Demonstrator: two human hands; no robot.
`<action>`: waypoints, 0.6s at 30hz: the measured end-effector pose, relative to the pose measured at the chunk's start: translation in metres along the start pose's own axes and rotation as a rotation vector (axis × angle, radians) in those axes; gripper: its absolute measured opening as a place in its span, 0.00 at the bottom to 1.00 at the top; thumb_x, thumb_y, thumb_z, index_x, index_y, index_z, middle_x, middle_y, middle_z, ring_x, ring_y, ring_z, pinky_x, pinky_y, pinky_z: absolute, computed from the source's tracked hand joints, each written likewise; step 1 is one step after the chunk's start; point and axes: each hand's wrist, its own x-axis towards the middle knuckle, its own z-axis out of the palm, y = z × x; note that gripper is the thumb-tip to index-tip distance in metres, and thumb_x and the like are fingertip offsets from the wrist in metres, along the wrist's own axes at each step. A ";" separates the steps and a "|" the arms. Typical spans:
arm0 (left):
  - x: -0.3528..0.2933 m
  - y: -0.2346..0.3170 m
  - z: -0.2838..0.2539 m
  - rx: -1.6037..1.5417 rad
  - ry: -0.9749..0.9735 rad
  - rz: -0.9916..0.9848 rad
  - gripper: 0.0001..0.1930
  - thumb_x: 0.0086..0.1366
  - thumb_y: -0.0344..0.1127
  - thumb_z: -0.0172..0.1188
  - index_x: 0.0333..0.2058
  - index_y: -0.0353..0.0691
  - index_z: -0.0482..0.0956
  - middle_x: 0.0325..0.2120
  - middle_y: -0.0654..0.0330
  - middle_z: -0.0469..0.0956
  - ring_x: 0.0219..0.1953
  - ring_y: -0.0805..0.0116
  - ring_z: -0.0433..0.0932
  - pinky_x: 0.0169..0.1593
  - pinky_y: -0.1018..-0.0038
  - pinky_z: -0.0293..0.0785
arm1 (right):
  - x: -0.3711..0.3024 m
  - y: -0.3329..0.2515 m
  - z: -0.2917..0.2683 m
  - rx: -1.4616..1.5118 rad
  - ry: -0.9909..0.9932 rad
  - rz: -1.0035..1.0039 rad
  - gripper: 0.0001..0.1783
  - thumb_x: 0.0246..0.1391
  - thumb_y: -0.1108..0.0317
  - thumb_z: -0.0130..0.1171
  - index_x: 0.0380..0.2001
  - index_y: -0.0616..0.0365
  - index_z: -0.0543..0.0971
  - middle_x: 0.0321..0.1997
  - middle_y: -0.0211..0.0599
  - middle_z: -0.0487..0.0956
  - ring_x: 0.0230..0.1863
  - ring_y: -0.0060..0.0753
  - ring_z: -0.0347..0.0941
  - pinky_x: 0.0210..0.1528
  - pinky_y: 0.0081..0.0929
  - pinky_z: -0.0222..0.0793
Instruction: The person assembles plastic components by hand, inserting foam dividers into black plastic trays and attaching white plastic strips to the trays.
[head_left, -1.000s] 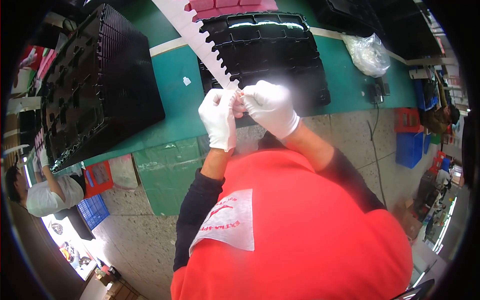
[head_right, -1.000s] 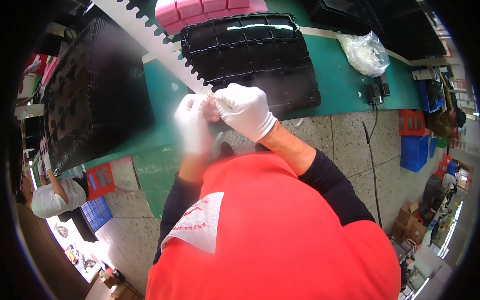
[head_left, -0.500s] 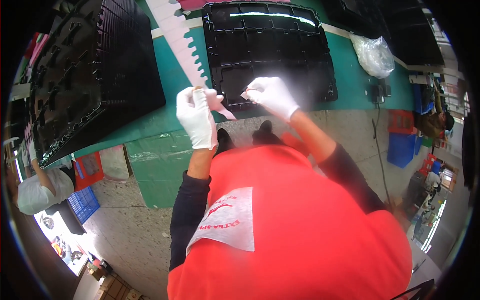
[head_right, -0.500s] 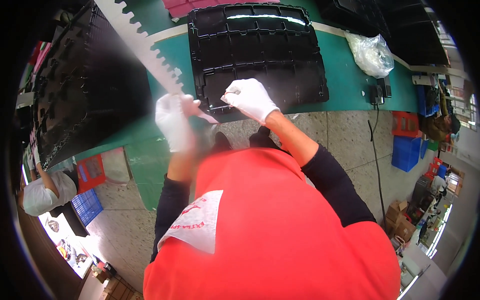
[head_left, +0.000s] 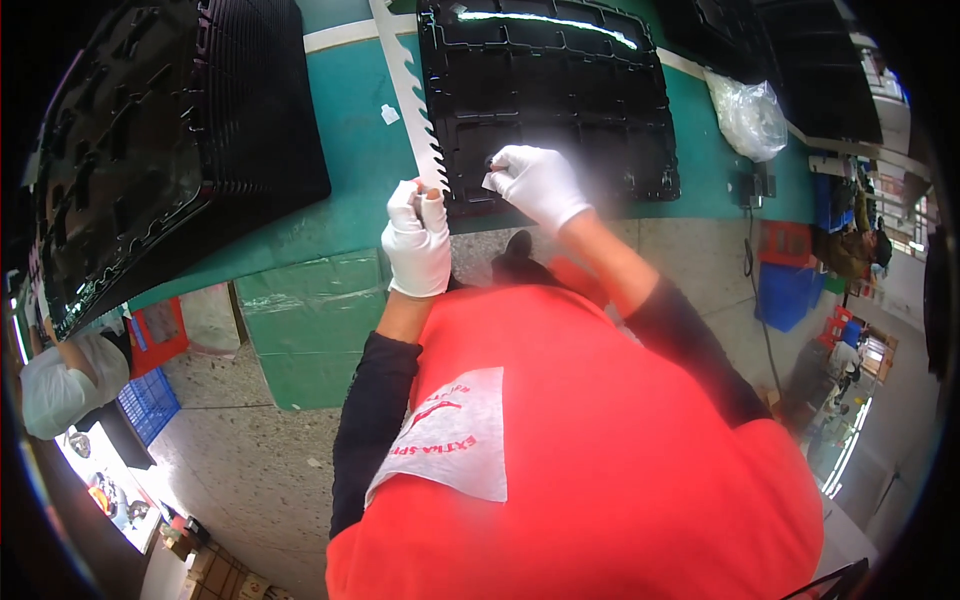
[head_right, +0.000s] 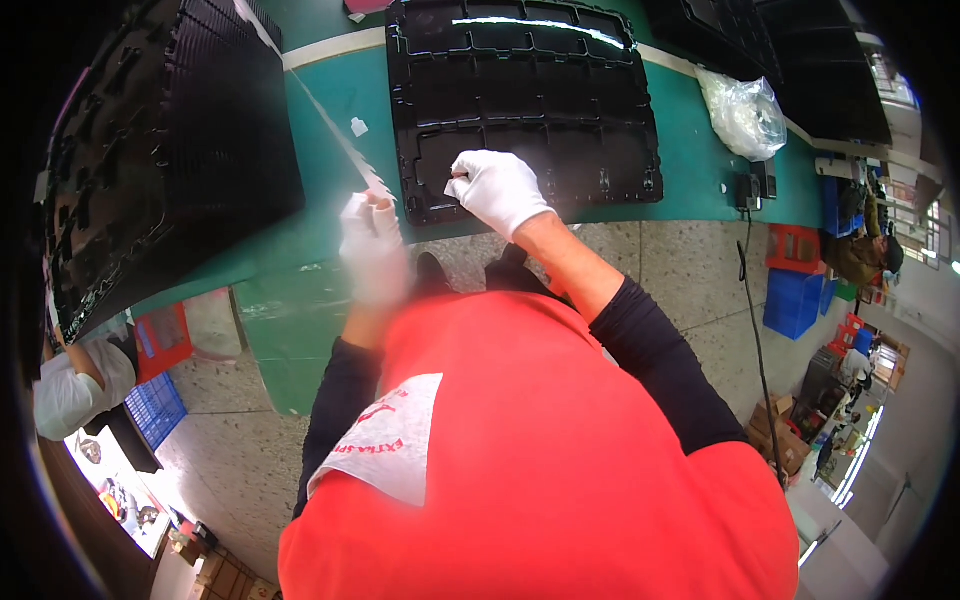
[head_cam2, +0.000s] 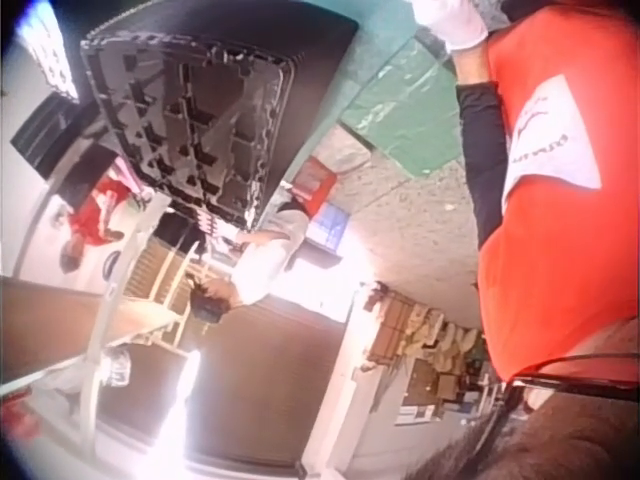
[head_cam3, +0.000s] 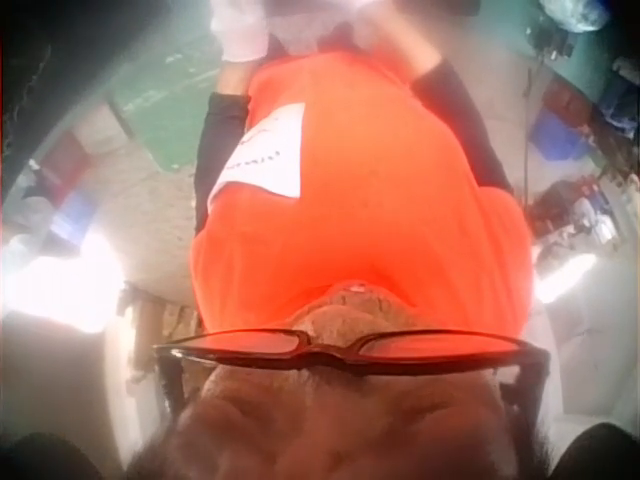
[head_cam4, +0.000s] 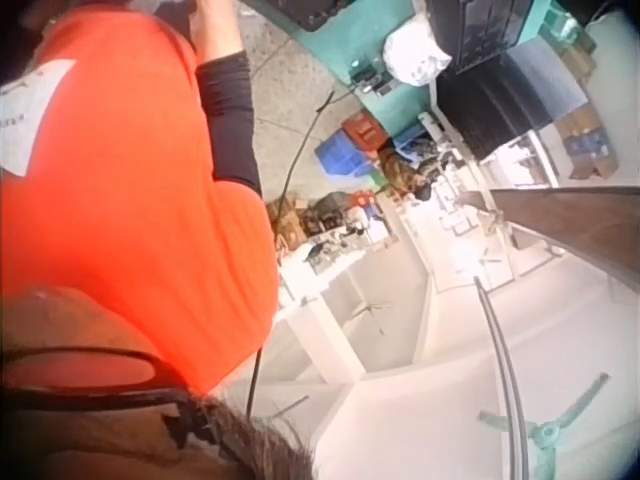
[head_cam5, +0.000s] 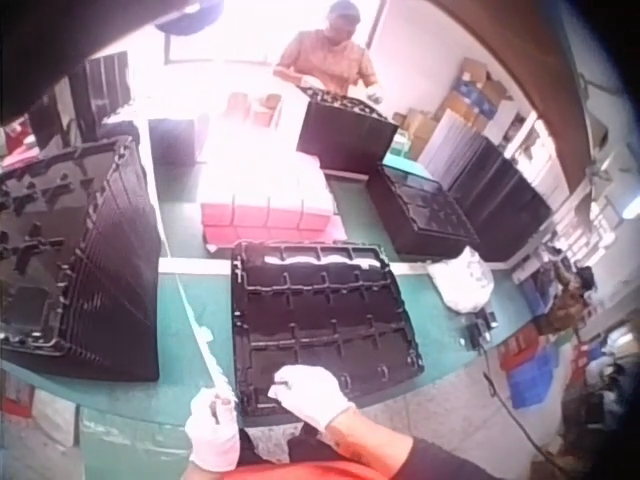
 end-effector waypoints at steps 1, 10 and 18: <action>-0.002 -0.007 0.002 0.033 -0.030 0.006 0.14 0.65 0.33 0.58 0.47 0.35 0.71 0.24 0.55 0.78 0.22 0.65 0.78 0.27 0.72 0.73 | 0.002 -0.001 -0.002 0.034 -0.023 0.014 0.08 0.49 0.67 0.64 0.32 0.60 0.81 0.30 0.42 0.81 0.30 0.37 0.79 0.35 0.27 0.73; -0.018 0.004 0.006 0.104 -0.229 -0.210 0.18 0.65 0.40 0.59 0.47 0.32 0.75 0.15 0.60 0.73 0.18 0.66 0.74 0.25 0.71 0.71 | 0.017 0.007 -0.015 0.052 -0.197 0.105 0.10 0.45 0.62 0.58 0.28 0.55 0.82 0.29 0.43 0.81 0.35 0.44 0.78 0.40 0.34 0.73; -0.017 0.013 0.012 -0.145 -0.093 -0.350 0.14 0.65 0.42 0.60 0.38 0.35 0.78 0.18 0.65 0.72 0.22 0.79 0.68 0.28 0.76 0.67 | 0.009 -0.012 -0.015 -0.291 -0.150 -0.113 0.09 0.48 0.63 0.58 0.26 0.55 0.81 0.28 0.42 0.81 0.30 0.45 0.78 0.34 0.37 0.74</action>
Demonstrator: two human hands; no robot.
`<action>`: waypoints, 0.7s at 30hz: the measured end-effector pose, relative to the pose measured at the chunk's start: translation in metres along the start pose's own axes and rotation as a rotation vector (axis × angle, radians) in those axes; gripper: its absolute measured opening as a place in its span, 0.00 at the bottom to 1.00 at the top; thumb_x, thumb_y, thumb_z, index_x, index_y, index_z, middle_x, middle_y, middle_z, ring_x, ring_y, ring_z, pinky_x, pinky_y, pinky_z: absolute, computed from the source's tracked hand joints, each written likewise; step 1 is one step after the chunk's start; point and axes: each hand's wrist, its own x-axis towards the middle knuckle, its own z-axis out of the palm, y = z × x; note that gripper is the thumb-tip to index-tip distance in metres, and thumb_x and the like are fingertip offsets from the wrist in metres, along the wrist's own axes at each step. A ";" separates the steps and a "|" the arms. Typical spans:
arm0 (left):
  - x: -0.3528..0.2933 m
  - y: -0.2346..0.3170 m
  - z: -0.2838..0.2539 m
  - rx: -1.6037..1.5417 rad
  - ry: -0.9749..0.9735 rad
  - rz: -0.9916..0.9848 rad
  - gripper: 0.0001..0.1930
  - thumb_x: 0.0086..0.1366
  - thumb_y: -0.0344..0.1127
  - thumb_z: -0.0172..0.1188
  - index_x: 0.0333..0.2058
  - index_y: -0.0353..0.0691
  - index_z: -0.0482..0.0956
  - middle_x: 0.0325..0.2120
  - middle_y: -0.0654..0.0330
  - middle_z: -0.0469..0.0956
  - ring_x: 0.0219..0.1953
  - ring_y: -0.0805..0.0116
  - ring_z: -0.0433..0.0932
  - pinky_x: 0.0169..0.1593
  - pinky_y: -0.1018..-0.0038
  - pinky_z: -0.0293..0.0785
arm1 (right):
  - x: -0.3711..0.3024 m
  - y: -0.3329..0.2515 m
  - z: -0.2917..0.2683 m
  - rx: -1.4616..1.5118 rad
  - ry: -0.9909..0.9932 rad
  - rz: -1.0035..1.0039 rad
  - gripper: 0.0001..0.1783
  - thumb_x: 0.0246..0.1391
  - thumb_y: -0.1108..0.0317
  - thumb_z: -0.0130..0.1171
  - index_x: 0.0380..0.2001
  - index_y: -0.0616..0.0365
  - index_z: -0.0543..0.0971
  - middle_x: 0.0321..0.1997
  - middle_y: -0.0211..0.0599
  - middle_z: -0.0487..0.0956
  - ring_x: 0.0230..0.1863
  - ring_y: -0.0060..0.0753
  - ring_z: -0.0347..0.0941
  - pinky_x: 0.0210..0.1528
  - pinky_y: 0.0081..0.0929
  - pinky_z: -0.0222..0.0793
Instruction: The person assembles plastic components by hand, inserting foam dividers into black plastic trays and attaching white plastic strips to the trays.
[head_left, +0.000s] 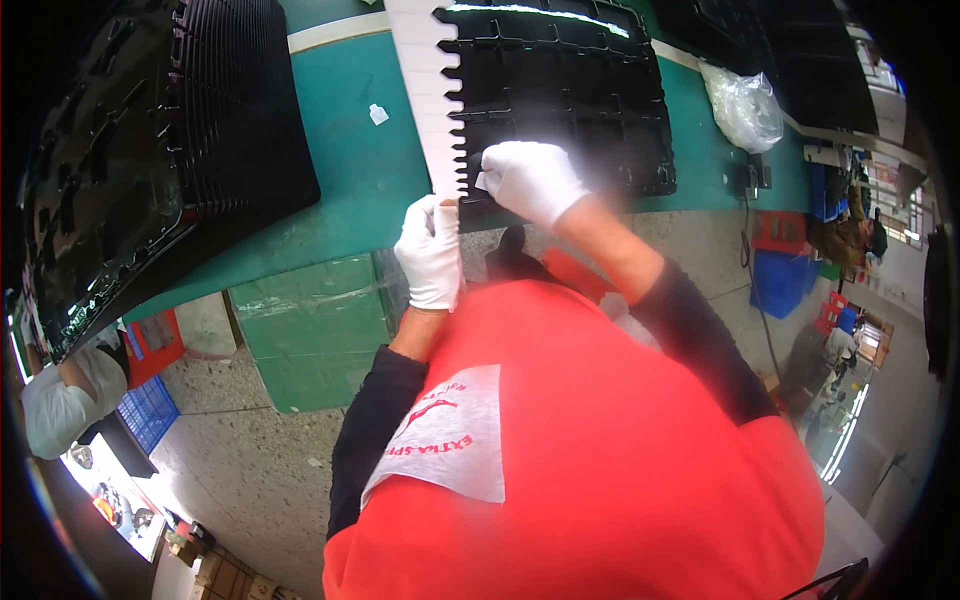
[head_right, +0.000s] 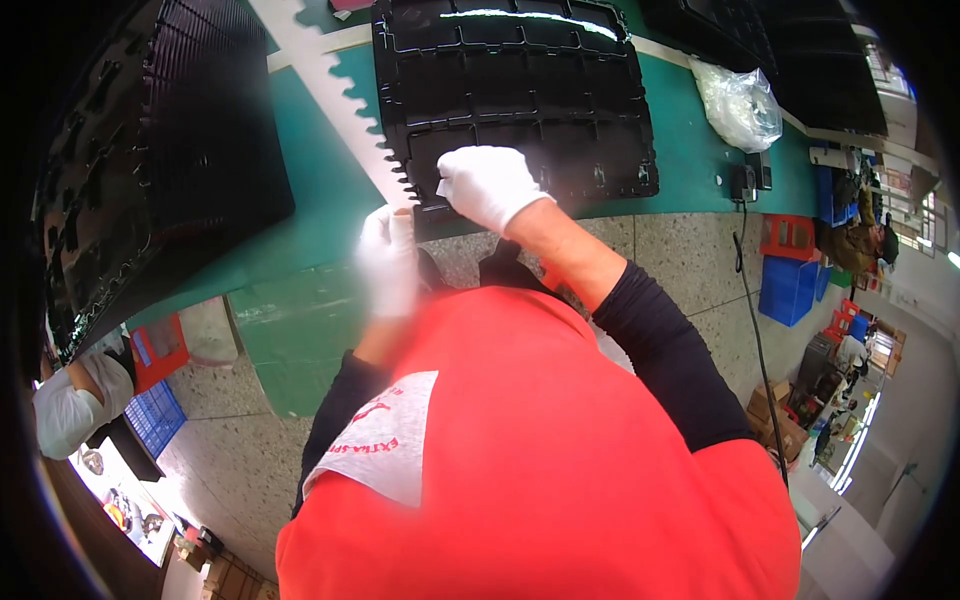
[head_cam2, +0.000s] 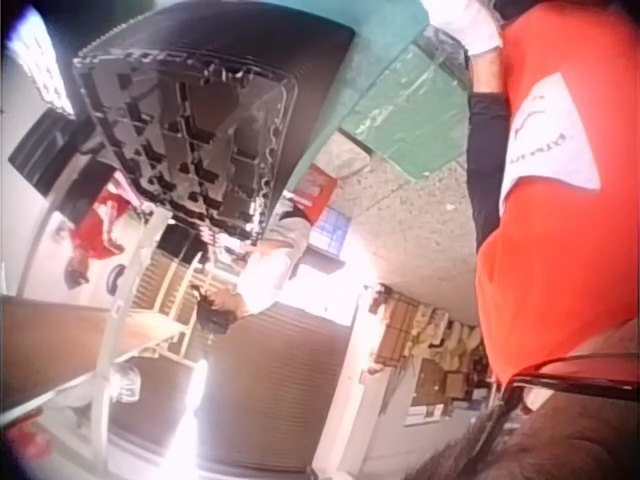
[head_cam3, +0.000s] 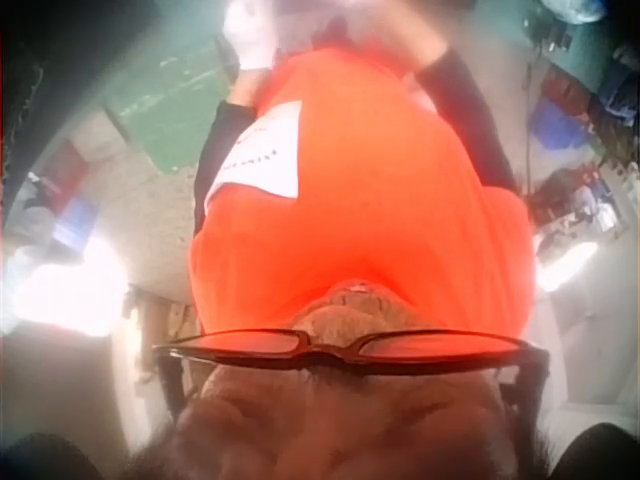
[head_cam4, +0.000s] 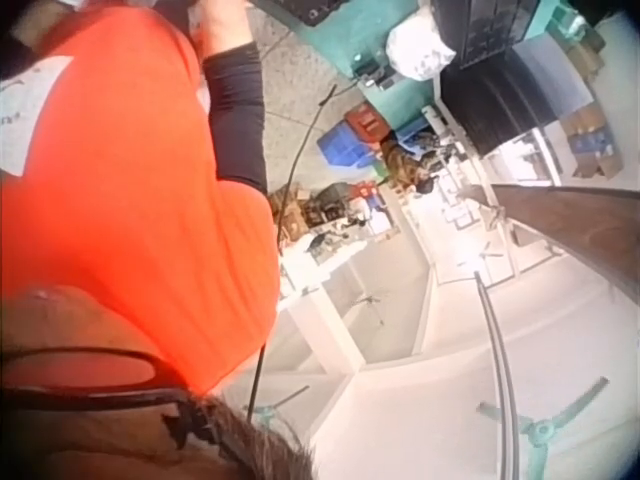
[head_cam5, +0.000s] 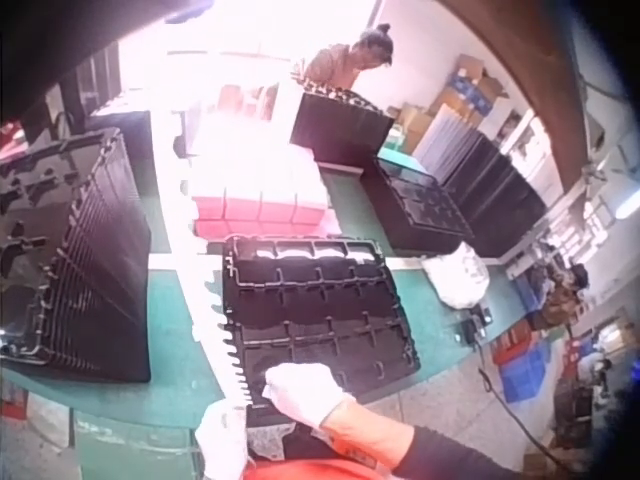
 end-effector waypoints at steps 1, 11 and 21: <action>0.003 -0.005 -0.002 -0.022 0.009 -0.086 0.14 0.65 0.42 0.61 0.38 0.35 0.78 0.20 0.66 0.73 0.23 0.80 0.68 0.28 0.77 0.67 | -0.003 -0.003 0.005 -0.147 0.090 -0.120 0.08 0.50 0.64 0.57 0.25 0.55 0.81 0.26 0.41 0.80 0.26 0.44 0.78 0.30 0.36 0.74; 0.005 -0.011 -0.005 -0.067 0.040 -0.193 0.14 0.66 0.41 0.60 0.35 0.34 0.78 0.23 0.68 0.73 0.26 0.81 0.67 0.31 0.80 0.66 | -0.007 0.013 0.012 0.005 0.051 -0.258 0.08 0.49 0.70 0.51 0.25 0.56 0.80 0.27 0.45 0.80 0.30 0.48 0.78 0.33 0.39 0.74; 0.001 -0.016 -0.006 -0.296 0.010 -0.372 0.11 0.66 0.39 0.59 0.34 0.34 0.77 0.22 0.70 0.71 0.23 0.84 0.64 0.26 0.82 0.62 | 0.006 0.014 0.000 0.021 -0.129 -0.186 0.07 0.48 0.68 0.54 0.27 0.54 0.80 0.29 0.44 0.81 0.34 0.49 0.78 0.38 0.40 0.73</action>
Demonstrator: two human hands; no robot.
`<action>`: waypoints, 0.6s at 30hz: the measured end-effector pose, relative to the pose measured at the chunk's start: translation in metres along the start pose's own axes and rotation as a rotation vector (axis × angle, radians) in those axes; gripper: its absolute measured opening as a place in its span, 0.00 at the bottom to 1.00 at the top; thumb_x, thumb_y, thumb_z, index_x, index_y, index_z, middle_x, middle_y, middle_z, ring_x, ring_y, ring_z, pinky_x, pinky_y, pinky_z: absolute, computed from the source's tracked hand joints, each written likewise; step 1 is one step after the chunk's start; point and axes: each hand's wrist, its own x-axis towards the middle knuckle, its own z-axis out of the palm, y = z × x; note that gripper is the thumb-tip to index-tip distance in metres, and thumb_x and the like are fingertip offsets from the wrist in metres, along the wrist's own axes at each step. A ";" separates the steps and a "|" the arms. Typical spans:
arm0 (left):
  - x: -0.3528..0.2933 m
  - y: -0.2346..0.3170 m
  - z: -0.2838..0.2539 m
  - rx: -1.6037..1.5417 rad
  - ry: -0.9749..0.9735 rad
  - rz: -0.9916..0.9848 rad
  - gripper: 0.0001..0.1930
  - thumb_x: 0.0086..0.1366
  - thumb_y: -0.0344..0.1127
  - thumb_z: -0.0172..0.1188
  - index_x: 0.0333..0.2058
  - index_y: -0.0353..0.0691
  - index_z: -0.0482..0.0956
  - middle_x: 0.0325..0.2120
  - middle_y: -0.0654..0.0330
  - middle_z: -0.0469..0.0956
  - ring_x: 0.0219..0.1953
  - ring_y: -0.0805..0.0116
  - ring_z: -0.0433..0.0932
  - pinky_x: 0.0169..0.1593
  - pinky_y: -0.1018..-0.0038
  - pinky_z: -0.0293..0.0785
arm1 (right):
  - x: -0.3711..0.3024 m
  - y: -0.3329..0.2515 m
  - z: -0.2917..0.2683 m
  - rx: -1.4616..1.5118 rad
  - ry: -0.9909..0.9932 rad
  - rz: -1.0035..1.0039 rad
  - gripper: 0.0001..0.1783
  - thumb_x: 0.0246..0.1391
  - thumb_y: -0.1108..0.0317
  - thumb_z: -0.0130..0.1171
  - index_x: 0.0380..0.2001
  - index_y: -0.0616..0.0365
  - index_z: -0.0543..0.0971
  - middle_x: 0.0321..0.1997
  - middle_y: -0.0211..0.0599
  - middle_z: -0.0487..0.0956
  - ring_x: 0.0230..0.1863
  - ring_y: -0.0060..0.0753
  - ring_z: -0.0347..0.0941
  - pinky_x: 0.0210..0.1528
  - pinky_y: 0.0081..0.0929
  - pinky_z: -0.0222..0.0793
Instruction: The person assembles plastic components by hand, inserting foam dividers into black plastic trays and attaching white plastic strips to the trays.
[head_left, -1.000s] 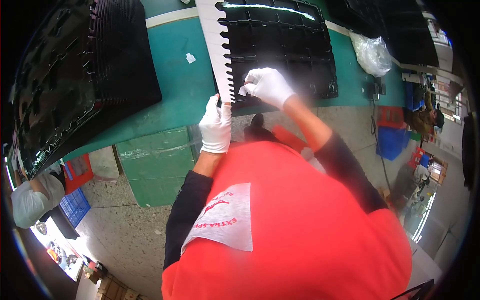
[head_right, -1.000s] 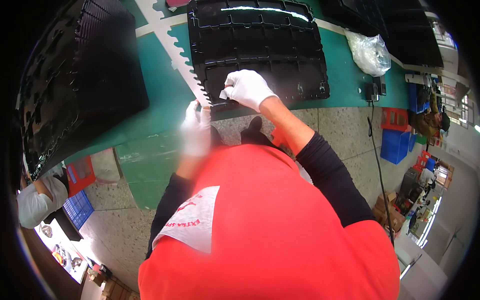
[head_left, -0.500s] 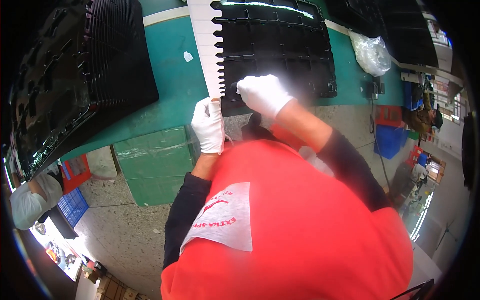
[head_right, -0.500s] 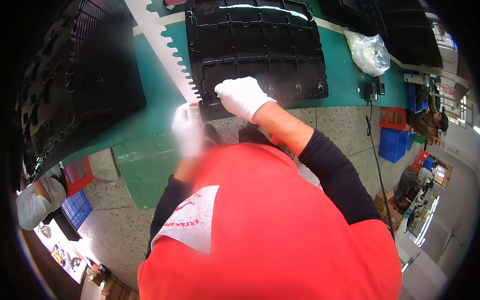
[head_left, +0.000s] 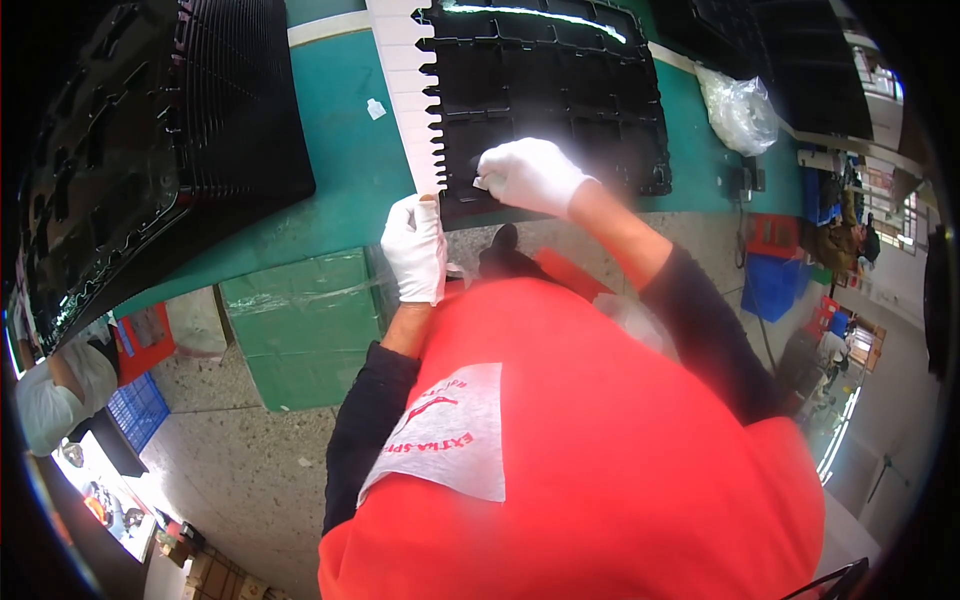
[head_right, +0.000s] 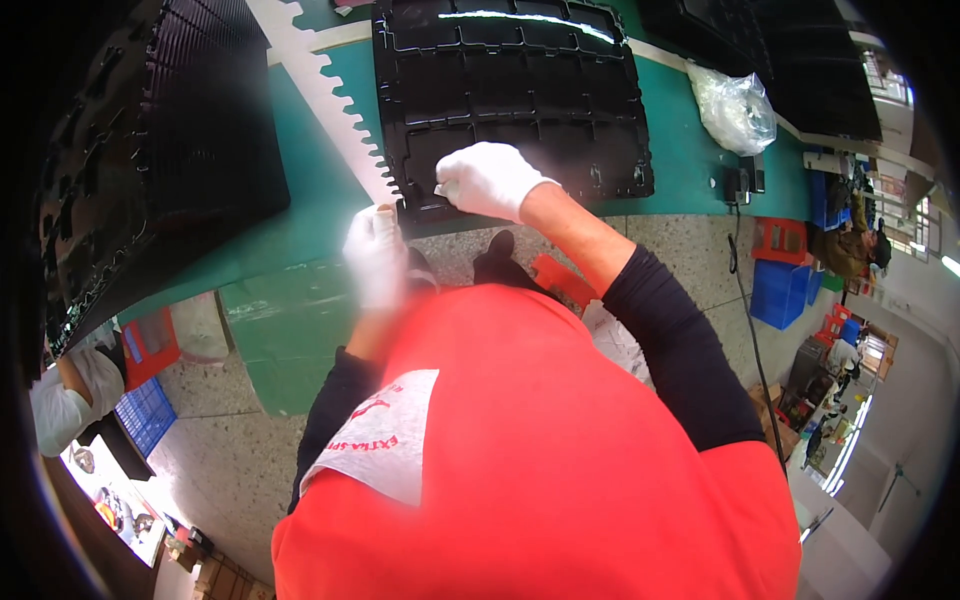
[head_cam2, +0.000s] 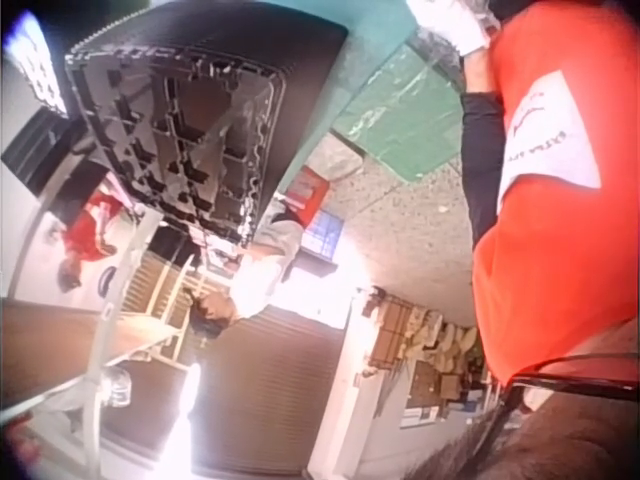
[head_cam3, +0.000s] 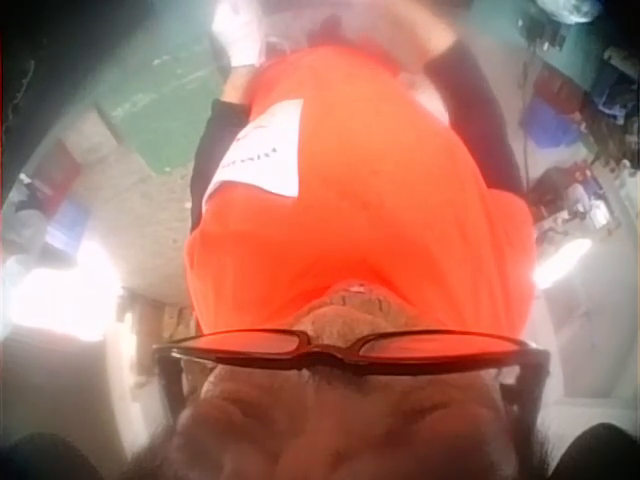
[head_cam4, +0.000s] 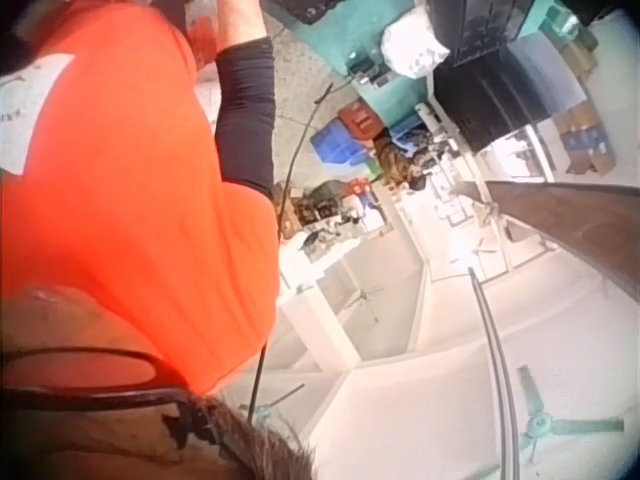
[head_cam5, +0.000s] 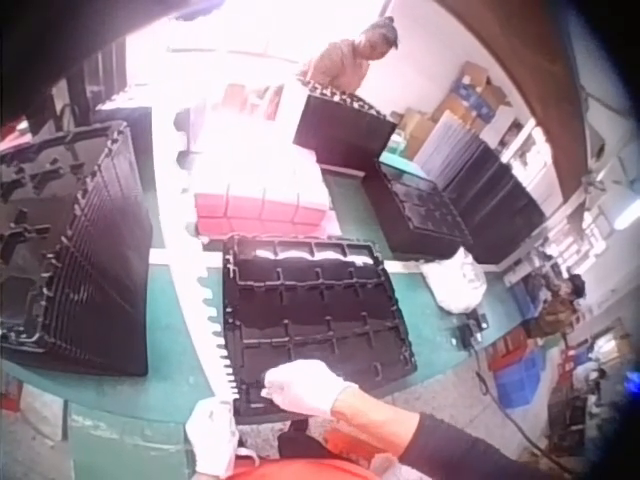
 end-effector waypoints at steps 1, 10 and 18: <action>0.001 -0.001 0.000 -0.003 0.005 0.000 0.11 0.66 0.39 0.59 0.34 0.34 0.77 0.22 0.70 0.71 0.23 0.84 0.64 0.26 0.82 0.62 | -0.001 0.002 0.001 -0.002 -0.003 -0.005 0.07 0.48 0.68 0.54 0.27 0.54 0.80 0.29 0.44 0.81 0.34 0.49 0.78 0.38 0.40 0.73; 0.000 0.004 -0.002 -0.141 0.005 -0.031 0.11 0.67 0.38 0.59 0.33 0.35 0.77 0.20 0.71 0.69 0.21 0.85 0.63 0.24 0.82 0.60 | 0.007 -0.016 -0.004 -0.070 0.012 0.185 0.08 0.46 0.65 0.56 0.27 0.56 0.80 0.30 0.47 0.80 0.35 0.51 0.78 0.39 0.41 0.73; -0.005 -0.003 0.000 0.035 -0.003 0.087 0.11 0.66 0.38 0.59 0.33 0.35 0.77 0.19 0.72 0.69 0.20 0.85 0.62 0.24 0.82 0.59 | 0.004 -0.019 -0.001 -0.286 -0.018 -0.051 0.07 0.44 0.73 0.53 0.26 0.58 0.81 0.27 0.46 0.81 0.30 0.49 0.79 0.31 0.40 0.74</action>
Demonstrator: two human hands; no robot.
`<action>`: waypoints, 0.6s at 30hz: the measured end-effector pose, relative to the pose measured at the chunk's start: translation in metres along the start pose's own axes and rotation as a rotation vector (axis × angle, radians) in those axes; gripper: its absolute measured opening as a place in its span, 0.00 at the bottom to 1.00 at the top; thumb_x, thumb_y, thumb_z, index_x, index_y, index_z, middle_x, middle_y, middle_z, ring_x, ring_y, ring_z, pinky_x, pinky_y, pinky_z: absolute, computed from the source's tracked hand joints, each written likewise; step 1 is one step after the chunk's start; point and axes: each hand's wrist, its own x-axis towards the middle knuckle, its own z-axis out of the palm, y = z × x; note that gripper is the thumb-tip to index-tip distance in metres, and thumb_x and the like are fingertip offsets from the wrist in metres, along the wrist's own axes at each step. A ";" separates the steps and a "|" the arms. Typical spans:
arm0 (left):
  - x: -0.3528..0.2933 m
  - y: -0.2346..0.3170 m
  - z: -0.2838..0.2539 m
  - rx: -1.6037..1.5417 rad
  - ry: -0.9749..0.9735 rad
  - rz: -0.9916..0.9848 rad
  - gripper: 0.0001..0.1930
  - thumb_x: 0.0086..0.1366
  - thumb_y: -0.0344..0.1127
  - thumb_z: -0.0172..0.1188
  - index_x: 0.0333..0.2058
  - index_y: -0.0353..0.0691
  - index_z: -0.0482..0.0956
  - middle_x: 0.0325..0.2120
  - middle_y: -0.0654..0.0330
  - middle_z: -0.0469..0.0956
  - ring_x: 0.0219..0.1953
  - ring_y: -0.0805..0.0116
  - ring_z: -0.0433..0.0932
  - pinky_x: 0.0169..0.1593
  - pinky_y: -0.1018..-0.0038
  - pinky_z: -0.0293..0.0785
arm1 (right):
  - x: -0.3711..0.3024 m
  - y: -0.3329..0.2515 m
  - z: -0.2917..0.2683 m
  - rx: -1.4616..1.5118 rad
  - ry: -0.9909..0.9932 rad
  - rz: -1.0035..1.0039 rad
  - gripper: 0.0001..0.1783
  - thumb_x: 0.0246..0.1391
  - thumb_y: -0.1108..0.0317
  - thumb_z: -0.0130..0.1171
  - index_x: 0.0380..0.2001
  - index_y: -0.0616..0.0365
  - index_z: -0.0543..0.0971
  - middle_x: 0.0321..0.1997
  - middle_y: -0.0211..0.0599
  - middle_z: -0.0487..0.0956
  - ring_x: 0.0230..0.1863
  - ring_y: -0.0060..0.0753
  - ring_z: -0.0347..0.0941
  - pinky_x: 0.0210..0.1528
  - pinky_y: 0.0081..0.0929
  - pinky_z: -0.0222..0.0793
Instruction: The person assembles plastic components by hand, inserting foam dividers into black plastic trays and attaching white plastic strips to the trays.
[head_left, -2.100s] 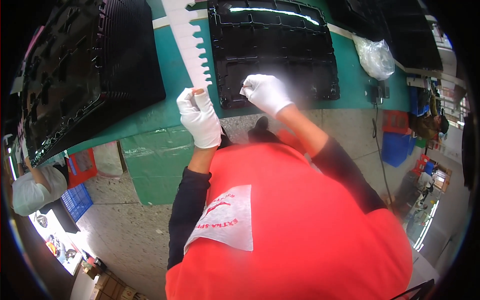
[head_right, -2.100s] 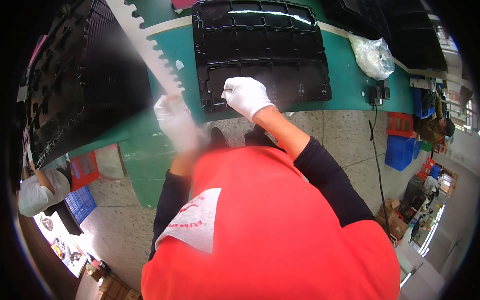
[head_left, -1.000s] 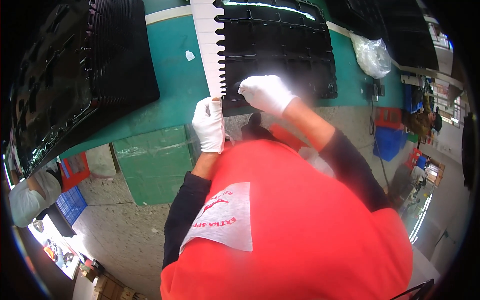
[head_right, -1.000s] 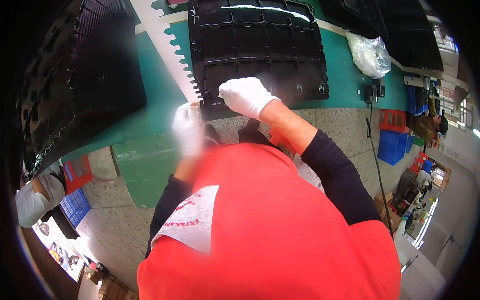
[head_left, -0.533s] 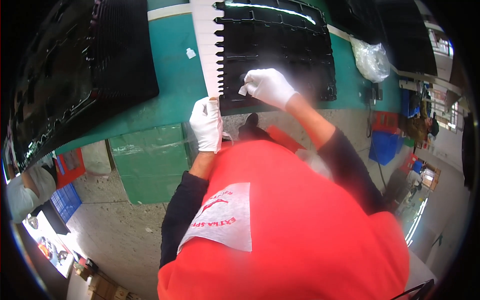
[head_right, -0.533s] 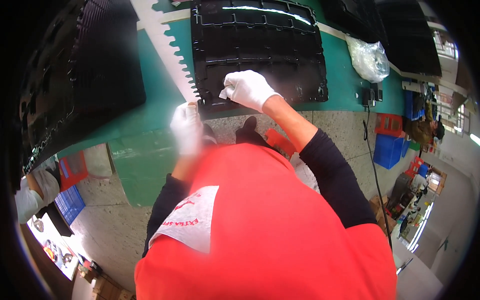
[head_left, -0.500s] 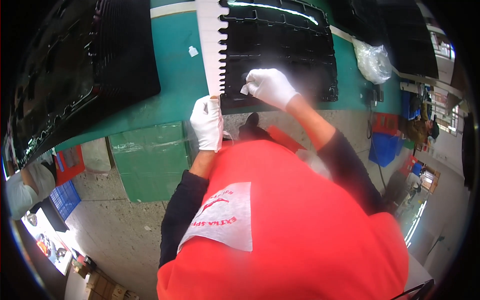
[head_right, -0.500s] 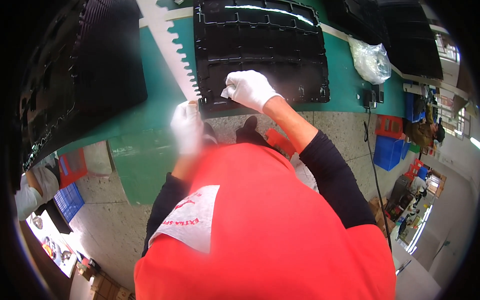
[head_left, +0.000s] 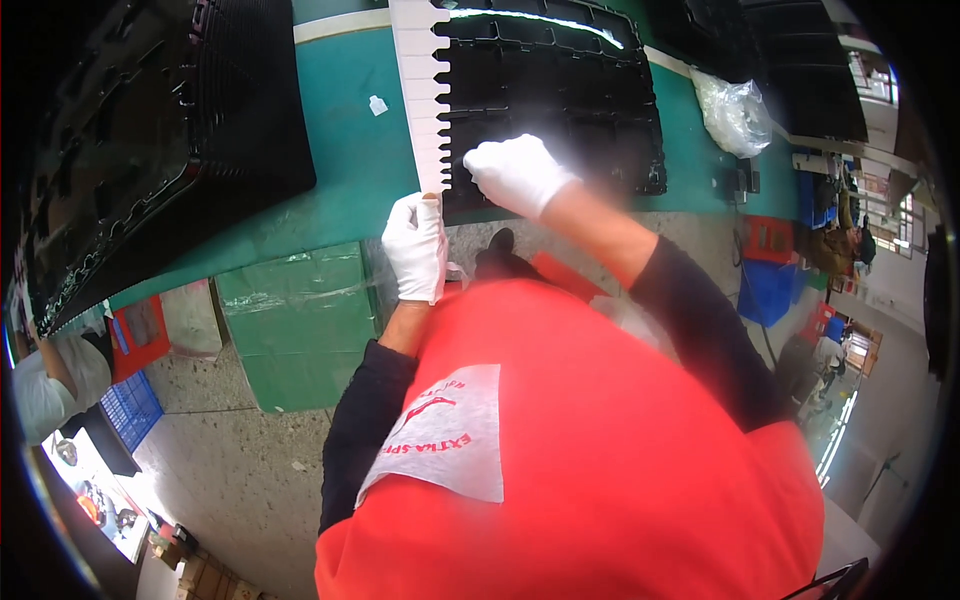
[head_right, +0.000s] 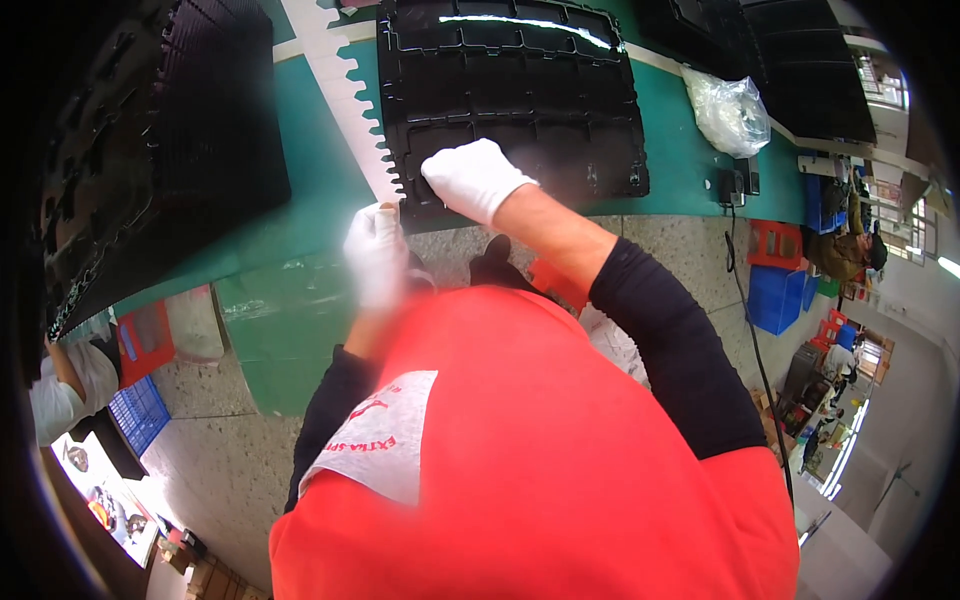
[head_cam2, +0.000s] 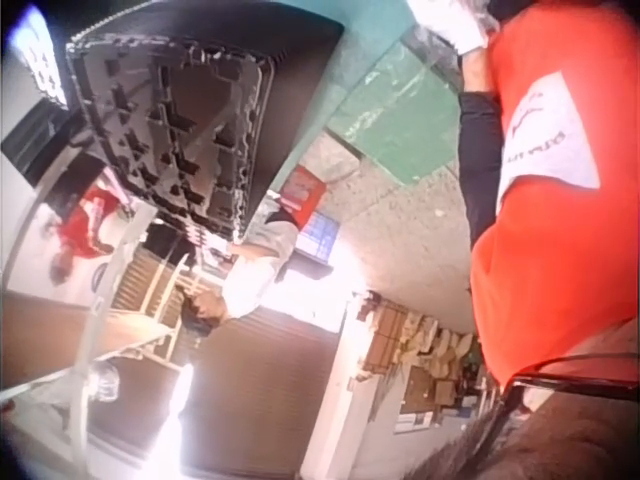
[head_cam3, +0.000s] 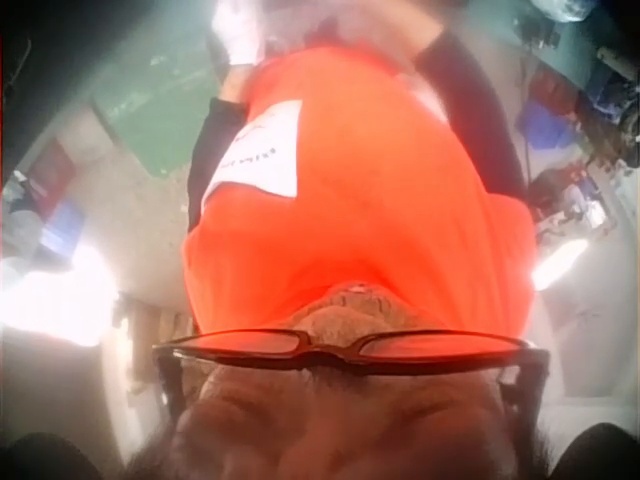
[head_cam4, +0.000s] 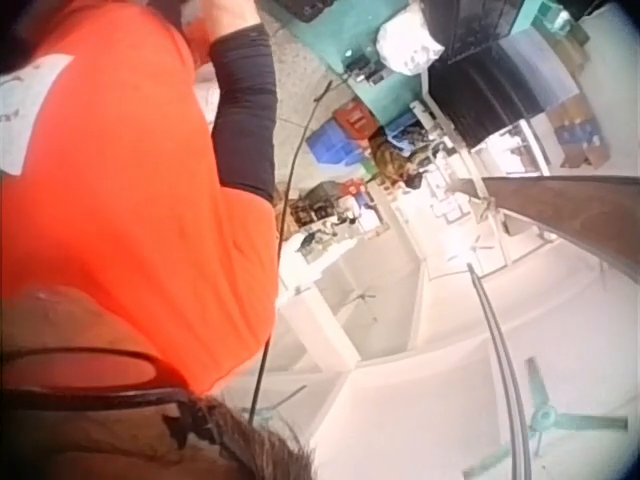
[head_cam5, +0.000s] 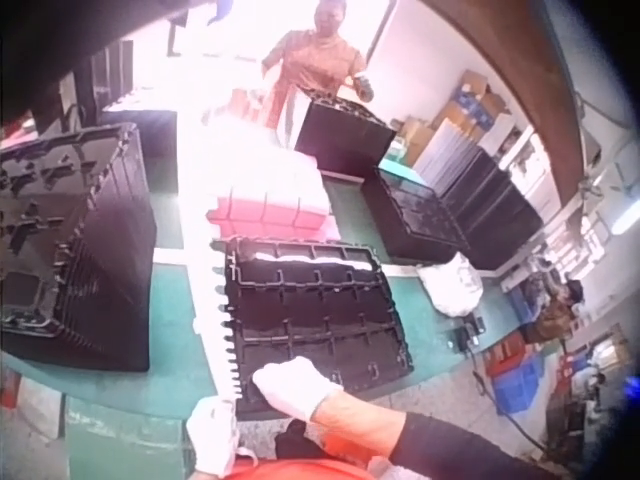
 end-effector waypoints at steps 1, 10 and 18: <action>-0.001 0.001 0.000 -0.002 0.000 0.003 0.11 0.66 0.38 0.59 0.33 0.35 0.77 0.19 0.72 0.69 0.20 0.85 0.62 0.24 0.82 0.59 | -0.002 0.003 -0.001 0.007 -0.050 -0.064 0.07 0.44 0.73 0.53 0.26 0.58 0.81 0.27 0.46 0.81 0.30 0.49 0.79 0.32 0.40 0.75; -0.002 0.008 -0.005 -0.032 0.047 0.010 0.09 0.67 0.36 0.58 0.34 0.36 0.76 0.17 0.72 0.68 0.17 0.86 0.62 0.20 0.85 0.55 | -0.034 0.031 0.011 1.017 0.032 0.353 0.07 0.52 0.71 0.58 0.28 0.64 0.79 0.25 0.32 0.79 0.28 0.18 0.74 0.33 0.21 0.71; -0.005 0.019 0.004 -0.029 0.043 -0.001 0.08 0.67 0.36 0.57 0.34 0.36 0.75 0.16 0.72 0.68 0.17 0.86 0.62 0.19 0.85 0.56 | -0.040 0.029 -0.017 1.180 -0.089 0.441 0.06 0.51 0.71 0.56 0.28 0.63 0.78 0.23 0.31 0.77 0.21 0.18 0.67 0.23 0.19 0.61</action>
